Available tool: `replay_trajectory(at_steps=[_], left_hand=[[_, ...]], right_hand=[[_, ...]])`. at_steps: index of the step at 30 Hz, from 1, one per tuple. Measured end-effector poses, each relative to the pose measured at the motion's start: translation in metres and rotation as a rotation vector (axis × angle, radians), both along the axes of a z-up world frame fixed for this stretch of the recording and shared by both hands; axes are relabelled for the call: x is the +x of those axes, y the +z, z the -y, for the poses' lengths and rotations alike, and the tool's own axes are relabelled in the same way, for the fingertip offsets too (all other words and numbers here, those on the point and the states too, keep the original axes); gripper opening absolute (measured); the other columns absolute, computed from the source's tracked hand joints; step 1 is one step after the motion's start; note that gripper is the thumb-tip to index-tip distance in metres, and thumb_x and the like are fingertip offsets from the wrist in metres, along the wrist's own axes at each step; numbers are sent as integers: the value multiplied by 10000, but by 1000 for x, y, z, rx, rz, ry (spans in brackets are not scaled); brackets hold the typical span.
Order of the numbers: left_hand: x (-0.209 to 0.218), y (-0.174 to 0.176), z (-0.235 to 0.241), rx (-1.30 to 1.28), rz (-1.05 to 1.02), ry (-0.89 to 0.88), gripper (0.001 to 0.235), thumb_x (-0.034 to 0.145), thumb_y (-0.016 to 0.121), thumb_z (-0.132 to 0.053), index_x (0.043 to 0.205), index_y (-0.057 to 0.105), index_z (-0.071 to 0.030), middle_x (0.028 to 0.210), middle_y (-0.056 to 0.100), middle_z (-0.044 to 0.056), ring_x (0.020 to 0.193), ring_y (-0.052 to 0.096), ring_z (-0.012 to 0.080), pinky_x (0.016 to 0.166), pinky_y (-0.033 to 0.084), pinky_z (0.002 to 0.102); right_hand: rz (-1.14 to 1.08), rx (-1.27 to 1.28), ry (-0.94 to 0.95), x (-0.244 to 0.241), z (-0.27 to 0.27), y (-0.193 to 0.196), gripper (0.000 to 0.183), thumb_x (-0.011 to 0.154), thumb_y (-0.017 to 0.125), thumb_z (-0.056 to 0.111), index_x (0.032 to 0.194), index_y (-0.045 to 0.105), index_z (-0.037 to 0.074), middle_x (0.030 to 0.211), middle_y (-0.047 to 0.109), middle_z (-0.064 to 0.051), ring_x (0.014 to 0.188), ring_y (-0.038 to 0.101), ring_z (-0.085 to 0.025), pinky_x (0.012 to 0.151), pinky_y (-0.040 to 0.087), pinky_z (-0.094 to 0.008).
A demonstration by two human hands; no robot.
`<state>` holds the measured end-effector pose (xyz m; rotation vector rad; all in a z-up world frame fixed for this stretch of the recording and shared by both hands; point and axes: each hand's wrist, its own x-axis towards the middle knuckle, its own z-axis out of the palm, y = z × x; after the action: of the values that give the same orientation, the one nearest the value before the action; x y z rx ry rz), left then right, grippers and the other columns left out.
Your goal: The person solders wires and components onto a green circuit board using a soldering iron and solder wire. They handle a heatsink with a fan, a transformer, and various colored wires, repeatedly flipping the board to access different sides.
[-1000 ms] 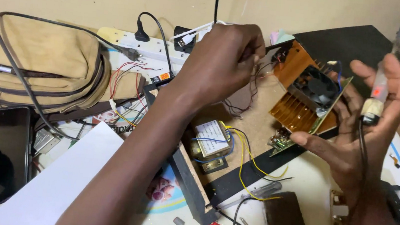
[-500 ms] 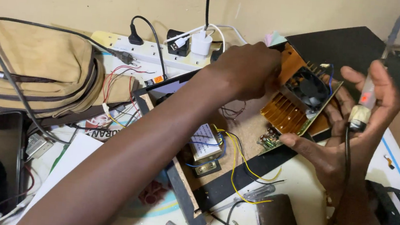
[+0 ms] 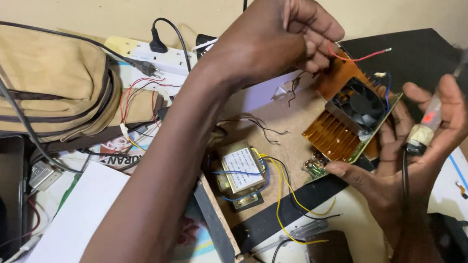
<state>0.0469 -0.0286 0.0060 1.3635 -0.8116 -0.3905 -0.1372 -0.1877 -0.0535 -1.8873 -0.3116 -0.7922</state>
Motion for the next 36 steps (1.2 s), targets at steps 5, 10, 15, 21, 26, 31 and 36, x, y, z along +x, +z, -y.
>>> replay_trajectory(at_steps=[5,10,15,21,26,31,36], left_hand=[[-20,7,-8,18,346,-11,181,927,725,-93,757,739,-30,580,701,62,443,622,84,402,502,225],[-27,14,-12,140,526,64,104,892,715,-53,807,746,-104,723,758,-12,653,677,41,583,548,211],[-30,22,-16,95,412,-31,518,688,419,119,1063,753,-11,810,745,58,686,719,78,683,629,182],[-36,25,-16,158,501,38,124,1005,721,-65,885,752,-70,633,682,15,533,592,34,445,427,183],[-44,32,-15,187,337,19,155,952,641,-25,1081,722,-50,1031,784,62,824,780,98,776,730,216],[-57,33,-8,183,450,-108,352,919,591,137,1207,684,-43,1201,745,74,956,769,118,825,632,225],[-64,29,-1,249,539,-79,196,938,653,91,1019,739,-66,1009,791,53,892,760,125,704,619,249]], right_hand=[[-2,4,-25,-1,-4,-3,1127,691,779,121,1592,107,188,1606,206,-235,1579,365,-468,1305,373,-528],[-20,-15,-24,4,0,-4,1148,685,792,208,1578,75,140,1637,178,-337,1603,309,-528,1313,350,-572],[-59,40,1,6,-6,3,1173,656,812,248,1565,91,70,1655,193,-335,1598,271,-432,1326,312,-501],[22,-82,-104,5,-16,3,1233,628,828,375,1549,115,-29,1627,250,-316,1576,346,-440,1349,342,-489],[21,-89,-118,7,-20,-1,1203,672,791,499,1544,134,-6,1627,264,-298,1574,351,-416,1342,331,-495],[-15,-90,-126,5,-17,-3,1191,666,805,524,1540,173,20,1592,251,-250,1568,354,-426,1337,322,-529],[-121,-35,-123,4,-16,-5,1163,649,863,473,1522,222,51,1561,296,-217,1467,400,-339,1255,364,-465]])
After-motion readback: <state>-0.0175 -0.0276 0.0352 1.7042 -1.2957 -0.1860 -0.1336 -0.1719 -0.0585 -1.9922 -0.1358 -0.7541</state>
